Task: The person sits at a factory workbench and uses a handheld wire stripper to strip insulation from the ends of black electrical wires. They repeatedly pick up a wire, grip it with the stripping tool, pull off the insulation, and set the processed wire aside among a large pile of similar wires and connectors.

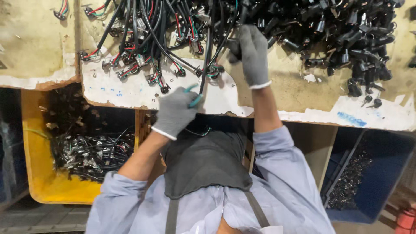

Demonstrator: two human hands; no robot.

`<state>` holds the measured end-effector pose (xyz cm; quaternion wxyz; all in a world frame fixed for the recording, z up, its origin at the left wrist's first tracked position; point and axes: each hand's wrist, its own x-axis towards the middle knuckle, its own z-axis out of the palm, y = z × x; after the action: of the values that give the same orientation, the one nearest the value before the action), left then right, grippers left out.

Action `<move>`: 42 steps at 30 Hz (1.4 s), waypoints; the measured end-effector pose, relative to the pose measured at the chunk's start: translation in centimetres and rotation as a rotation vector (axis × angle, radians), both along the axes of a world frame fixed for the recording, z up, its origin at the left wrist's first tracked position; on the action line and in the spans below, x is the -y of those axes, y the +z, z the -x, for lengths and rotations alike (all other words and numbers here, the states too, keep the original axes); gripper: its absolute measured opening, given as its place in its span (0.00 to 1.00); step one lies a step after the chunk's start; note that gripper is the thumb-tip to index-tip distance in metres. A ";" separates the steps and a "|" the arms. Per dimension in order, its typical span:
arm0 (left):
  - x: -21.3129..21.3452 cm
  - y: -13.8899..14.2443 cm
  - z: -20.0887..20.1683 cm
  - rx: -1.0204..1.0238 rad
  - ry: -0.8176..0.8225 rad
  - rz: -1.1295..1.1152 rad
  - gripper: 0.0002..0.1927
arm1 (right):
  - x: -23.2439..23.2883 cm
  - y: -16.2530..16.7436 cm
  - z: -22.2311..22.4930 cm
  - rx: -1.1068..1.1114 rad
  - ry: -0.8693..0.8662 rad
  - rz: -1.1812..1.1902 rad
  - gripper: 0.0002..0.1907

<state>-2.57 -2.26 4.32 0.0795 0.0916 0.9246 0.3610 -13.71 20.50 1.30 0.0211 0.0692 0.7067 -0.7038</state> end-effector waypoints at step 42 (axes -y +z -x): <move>3.3 5.1 -1.2 0.668 0.316 -0.773 0.23 | 1.4 2.9 -12.4 -0.460 0.563 -0.597 0.21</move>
<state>-1.38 -5.59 9.39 0.2747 -0.1460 0.6511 0.6923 -1.32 19.06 4.16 0.0333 -0.2799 0.8558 -0.4337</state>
